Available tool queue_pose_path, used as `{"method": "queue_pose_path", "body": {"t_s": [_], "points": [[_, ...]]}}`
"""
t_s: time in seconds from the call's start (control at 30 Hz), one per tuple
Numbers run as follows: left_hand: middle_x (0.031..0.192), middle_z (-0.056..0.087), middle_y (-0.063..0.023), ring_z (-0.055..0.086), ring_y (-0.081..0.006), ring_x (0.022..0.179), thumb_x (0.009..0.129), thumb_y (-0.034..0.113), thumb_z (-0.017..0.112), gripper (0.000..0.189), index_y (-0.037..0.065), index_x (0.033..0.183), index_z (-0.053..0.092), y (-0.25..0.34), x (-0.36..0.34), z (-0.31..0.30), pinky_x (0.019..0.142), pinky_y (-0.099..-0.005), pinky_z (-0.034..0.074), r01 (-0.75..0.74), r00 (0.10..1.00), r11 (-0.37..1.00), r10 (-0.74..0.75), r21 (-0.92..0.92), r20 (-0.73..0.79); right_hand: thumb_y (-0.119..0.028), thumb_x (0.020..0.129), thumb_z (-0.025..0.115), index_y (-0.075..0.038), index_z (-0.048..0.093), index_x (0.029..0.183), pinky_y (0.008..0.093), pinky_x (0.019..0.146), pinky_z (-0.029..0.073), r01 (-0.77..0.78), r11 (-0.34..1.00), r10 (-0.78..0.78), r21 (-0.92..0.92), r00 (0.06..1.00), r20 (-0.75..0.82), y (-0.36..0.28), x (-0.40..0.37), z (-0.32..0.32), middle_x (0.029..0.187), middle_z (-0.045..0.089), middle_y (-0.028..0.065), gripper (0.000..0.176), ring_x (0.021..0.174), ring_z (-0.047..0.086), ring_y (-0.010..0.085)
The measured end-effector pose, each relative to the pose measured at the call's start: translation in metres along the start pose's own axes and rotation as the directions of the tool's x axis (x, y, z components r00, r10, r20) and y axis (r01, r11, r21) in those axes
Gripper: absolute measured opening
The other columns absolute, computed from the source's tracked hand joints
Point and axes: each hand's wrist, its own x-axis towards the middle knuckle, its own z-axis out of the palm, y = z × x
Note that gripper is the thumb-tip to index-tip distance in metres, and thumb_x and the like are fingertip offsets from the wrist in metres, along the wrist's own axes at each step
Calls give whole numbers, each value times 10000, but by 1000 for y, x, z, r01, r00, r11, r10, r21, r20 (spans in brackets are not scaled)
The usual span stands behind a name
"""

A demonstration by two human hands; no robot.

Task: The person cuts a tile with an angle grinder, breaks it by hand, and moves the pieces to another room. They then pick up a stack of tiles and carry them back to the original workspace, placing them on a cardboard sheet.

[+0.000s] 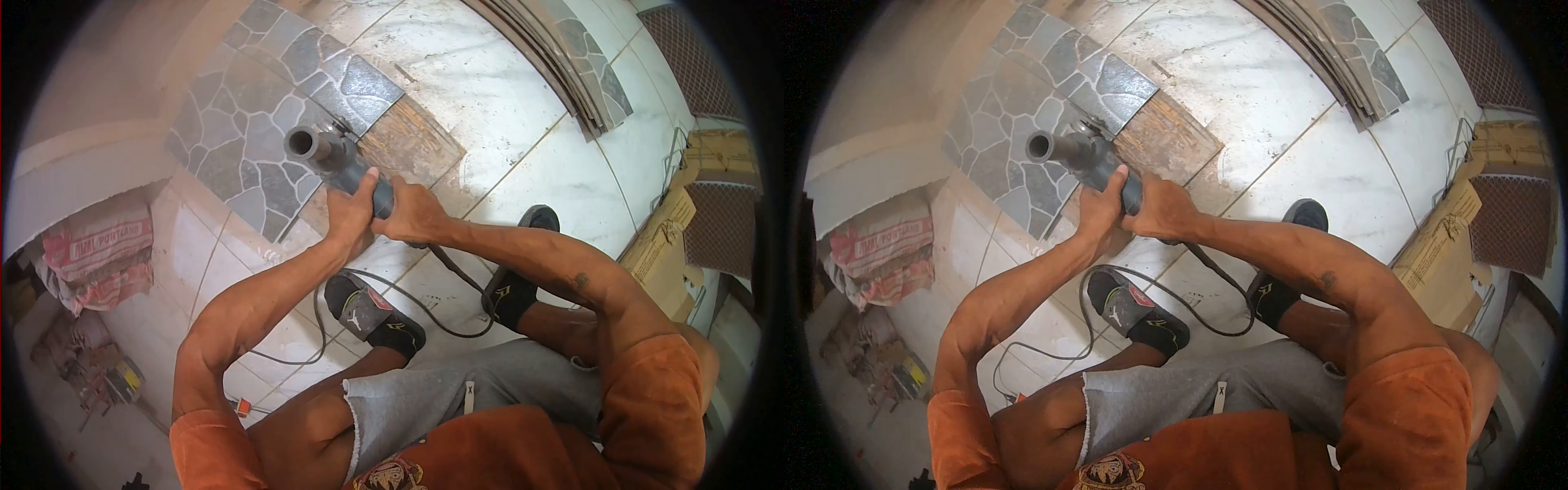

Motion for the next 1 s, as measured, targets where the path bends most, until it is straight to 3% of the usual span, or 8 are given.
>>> {"method": "queue_pose_path", "body": {"t_s": [0.47,0.57,0.63,0.73,0.83,0.93,1.0], "points": [[915,652,-96,621,-161,756,914,238,691,301,-45,992,623,-22,-2,-3,658,-318,507,-6,998,998,9,-61,58,-357,679,750,140,516,1057,485,816,524,-40,998,38,51,999,37,1,-22,-1,910,648,328,667,888,665,453],[912,650,-85,617,-154,751,920,244,685,309,-32,1037,611,11,-19,-4,676,-320,510,32,999,999,-32,-14,10,-384,680,754,146,513,1069,471,812,528,-12,998,11,55,1000,25,-18,-24,-10,930,650,320,699,899,665,449],[927,642,-73,614,-146,787,929,251,672,324,-26,1078,594,22,-16,-18,705,-317,511,-74,997,997,74,0,20,-398,674,758,147,516,1072,456,797,533,50,999,-50,1,998,-27,-34,-16,-7,923,655,305,717,896,669,437],[965,626,-59,607,-138,842,941,271,653,345,-16,1117,575,45,-6,-42,745,-310,509,-150,988,988,152,-39,41,-393,659,755,145,553,1056,422,767,543,124,983,-116,134,991,-65,-55,5,-5,903,668,283,698,885,679,404],[1003,609,-50,598,-134,880,945,289,641,357,-3,1136,566,72,3,-58,766,-303,503,-144,989,988,146,-49,34,-337,671,745,133,597,1013,382,772,524,82,887,-176,455,970,168,-72,38,-8,865,677,238,600,838,683,318],[1016,600,-44,596,-132,866,930,297,655,373,6,1145,566,100,13,-63,766,-297,502,-112,992,993,114,-43,54,-325,662,748,91,643,949,362,754,526,47,897,-127,441,980,153,-105,42,-24,821,684,189,517,811,682,275],[1011,600,-40,596,-128,870,918,299,669,386,3,1144,567,109,30,-65,780,-292,501,-158,982,987,159,-14,107,-337,626,767,145,603,1011,381,803,540,36,923,-80,383,992,98,-121,40,-40,919,678,259,638,899,682,352]]}}
